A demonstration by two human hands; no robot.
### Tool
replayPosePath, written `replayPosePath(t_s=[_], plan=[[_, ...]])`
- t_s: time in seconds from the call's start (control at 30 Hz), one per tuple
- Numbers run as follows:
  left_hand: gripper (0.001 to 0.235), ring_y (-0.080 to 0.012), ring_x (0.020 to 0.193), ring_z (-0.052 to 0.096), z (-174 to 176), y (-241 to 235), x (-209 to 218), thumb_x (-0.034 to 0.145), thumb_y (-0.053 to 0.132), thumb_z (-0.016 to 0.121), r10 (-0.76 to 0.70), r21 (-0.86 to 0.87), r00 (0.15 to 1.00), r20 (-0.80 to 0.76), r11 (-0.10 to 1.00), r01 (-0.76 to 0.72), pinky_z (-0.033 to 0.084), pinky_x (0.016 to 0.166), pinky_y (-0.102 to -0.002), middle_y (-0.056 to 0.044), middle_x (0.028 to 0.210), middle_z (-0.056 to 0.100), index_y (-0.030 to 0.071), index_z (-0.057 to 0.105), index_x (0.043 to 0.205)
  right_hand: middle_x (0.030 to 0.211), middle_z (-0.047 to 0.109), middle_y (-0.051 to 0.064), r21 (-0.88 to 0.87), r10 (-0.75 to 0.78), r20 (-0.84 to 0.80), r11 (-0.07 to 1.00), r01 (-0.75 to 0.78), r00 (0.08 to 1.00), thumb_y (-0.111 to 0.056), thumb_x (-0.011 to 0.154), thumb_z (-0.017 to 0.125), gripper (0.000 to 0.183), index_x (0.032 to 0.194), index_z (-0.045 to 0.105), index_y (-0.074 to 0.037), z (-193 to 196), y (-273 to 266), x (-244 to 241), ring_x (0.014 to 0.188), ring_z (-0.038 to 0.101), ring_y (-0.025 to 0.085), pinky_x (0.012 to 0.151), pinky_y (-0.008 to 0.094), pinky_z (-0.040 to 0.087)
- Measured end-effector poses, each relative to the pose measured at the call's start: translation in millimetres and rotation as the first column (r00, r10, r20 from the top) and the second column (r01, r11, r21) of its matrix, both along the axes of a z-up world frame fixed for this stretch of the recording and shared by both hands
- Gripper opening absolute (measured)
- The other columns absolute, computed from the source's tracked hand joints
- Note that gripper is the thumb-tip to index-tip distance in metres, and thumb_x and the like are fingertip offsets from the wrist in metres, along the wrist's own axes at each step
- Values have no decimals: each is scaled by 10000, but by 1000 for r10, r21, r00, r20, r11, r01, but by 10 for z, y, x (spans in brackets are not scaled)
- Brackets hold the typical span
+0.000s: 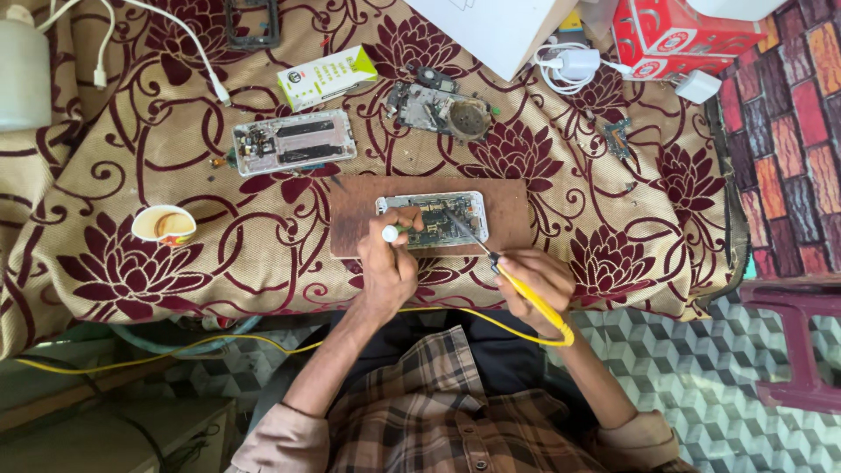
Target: The person sits on the floor and uses a soldering iron and solder to work on a small circuit board placed on a wooden block. They repeatedly apply solder to various points on the board while holding the board steady with the other hand.
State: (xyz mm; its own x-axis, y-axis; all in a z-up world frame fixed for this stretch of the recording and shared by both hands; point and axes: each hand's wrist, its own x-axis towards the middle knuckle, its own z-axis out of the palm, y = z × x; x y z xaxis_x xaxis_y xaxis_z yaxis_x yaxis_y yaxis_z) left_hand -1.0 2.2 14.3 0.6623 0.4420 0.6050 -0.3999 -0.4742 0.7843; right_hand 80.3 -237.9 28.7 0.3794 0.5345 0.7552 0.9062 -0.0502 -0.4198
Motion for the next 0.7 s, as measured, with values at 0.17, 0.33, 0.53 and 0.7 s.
replayPosePath(t_s=[0.17, 0.33, 0.53, 0.7], plan=[[357, -118, 561, 525, -32, 19, 54, 833, -195, 336, -30, -15, 999, 29, 999, 30, 430, 447, -265, -155, 972, 706, -17, 427, 1129, 983, 755, 54, -159, 1, 432, 985, 74, 902, -307, 853, 851, 345, 1086, 720, -90, -252, 10, 61, 1026, 736, 290, 837, 415, 601], [329, -118, 572, 522, 1, 30, 39, 866, -185, 369, -24, -33, 999, 34, 999, 25, 426, 481, -274, -157, 958, 693, -31, 432, 1150, 1014, 762, 137, -204, 18, 300, 978, 46, 954, -323, 812, 833, 418, 1083, 707, -31, -345, 28, 35, 1117, 708, 369, 941, 518, 589], [262, -103, 545, 493, 74, 24, 0, 922, -161, 375, -45, -107, 999, 1, 993, 45, 403, 480, -260, -159, 979, 717, -23, 441, 1135, 1098, 693, 271, 119, 51, -185, 993, -29, 981, -102, 994, 679, 241, 1088, 580, 97, -150, 100, -107, 1138, 713, 390, 969, 451, 629], [244, -93, 529, 487, 39, -6, -5, 929, -154, 395, -18, -84, 1000, 13, 996, 19, 401, 484, -258, -151, 968, 724, -19, 442, 1126, 1103, 713, 283, 87, -6, -253, 996, 29, 967, -28, 996, 619, 144, 1010, 582, 110, -17, 84, -156, 1098, 740, 375, 948, 433, 629]])
